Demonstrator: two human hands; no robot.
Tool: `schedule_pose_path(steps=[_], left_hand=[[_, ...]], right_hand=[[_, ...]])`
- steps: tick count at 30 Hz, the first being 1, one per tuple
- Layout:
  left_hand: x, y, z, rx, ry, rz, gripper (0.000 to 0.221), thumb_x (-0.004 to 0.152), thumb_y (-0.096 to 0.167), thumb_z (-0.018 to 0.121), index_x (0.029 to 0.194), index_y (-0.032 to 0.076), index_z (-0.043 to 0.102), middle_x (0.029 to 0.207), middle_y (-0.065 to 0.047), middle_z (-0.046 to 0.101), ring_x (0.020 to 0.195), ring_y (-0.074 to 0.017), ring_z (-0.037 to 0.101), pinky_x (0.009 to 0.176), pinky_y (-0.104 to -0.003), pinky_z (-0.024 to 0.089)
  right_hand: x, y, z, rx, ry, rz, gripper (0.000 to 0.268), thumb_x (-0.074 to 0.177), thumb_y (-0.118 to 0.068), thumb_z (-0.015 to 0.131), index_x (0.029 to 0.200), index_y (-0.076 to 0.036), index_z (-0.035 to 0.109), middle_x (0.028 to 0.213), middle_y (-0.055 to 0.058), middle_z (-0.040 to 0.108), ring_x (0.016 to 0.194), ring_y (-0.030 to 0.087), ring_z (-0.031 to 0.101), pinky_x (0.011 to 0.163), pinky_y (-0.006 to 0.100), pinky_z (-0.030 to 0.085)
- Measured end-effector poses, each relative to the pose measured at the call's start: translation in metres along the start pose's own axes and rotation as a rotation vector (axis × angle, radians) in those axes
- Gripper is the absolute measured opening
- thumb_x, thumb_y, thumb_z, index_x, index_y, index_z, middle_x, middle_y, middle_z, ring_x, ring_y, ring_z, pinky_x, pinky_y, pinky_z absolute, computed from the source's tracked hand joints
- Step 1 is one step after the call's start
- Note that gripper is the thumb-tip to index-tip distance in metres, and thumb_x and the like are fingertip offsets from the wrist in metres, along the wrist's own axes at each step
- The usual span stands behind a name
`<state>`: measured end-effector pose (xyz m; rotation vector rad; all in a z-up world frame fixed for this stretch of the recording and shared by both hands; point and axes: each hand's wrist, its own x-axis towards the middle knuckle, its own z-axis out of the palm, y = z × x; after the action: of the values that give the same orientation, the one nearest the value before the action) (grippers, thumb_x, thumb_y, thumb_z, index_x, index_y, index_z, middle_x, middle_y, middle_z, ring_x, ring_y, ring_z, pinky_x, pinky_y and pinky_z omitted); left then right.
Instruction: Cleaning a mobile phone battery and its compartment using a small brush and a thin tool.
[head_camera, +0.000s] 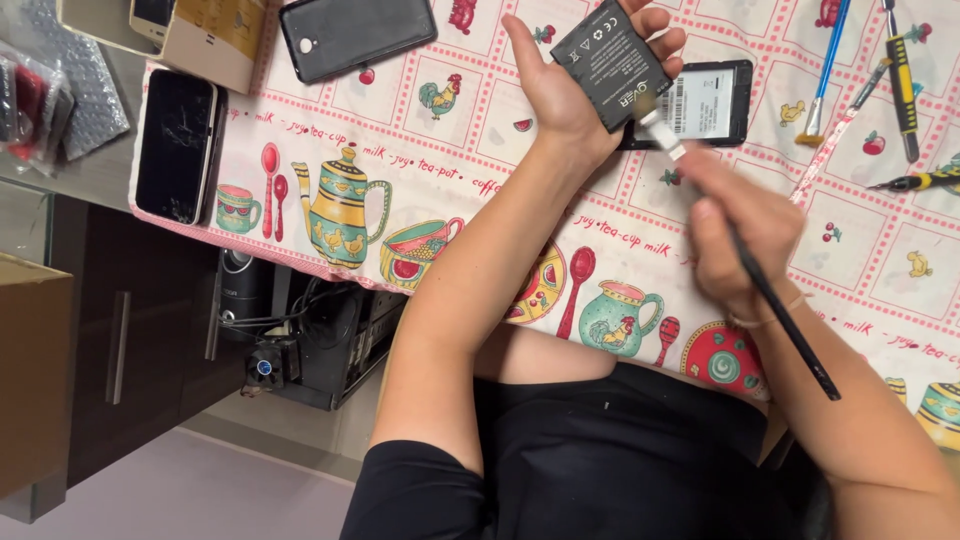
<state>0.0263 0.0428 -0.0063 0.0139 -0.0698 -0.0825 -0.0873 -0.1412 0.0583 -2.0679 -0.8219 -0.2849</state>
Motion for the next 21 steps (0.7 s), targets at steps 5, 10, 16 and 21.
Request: schedule_pose_path(steps=[5, 10, 16, 21], left_hand=[[-0.001, -0.001, -0.006, 0.023, -0.002, 0.018, 0.091, 0.105, 0.079, 0.036, 0.112, -0.008, 0.062, 0.106, -0.03, 0.071, 0.096, -0.0469, 0.069, 0.082, -0.055, 0.056], [-0.004, -0.003, 0.014, -0.022, -0.219, -0.03, 0.085, 0.11, 0.062, 0.034, 0.117, -0.019, 0.062, 0.116, -0.034, 0.067, 0.109, -0.0464, 0.065, 0.102, -0.064, 0.046], [-0.011, -0.005, 0.026, -0.073, -0.46, -0.123, 0.101, 0.11, 0.075, 0.026, 0.142, -0.017, 0.056, 0.143, -0.034, 0.06, 0.14, -0.0466, 0.052, 0.122, -0.065, 0.033], [-0.019, -0.003, 0.066, 0.205, 0.29, -0.371, 0.148, 0.046, 0.086, 0.047, 0.156, -0.011, 0.034, 0.172, -0.035, 0.031, 0.168, -0.0496, 0.027, 0.122, -0.064, 0.036]], right_hand=[[-0.002, 0.0, -0.002, 0.001, -0.041, 0.011, 0.033, 0.103, -0.008, 0.05, 0.124, 0.006, 0.071, 0.13, 0.028, 0.071, 0.114, 0.036, 0.074, 0.09, 0.042, 0.059], [0.006, -0.006, 0.001, 0.111, 0.128, 0.172, 0.037, 0.107, -0.007, 0.047, 0.133, 0.012, 0.066, 0.133, 0.031, 0.068, 0.081, 0.026, 0.062, 0.068, 0.032, 0.047], [0.007, -0.016, -0.008, 0.111, -0.037, 0.306, 0.043, 0.105, -0.007, 0.045, 0.141, 0.006, 0.064, 0.117, 0.02, 0.07, 0.062, 0.016, 0.056, 0.067, 0.03, 0.049], [0.008, -0.005, 0.0, 0.161, 0.179, 0.156, 0.035, 0.11, -0.004, 0.046, 0.131, 0.02, 0.061, 0.141, 0.041, 0.06, 0.05, 0.018, 0.048, 0.051, 0.028, 0.042]])
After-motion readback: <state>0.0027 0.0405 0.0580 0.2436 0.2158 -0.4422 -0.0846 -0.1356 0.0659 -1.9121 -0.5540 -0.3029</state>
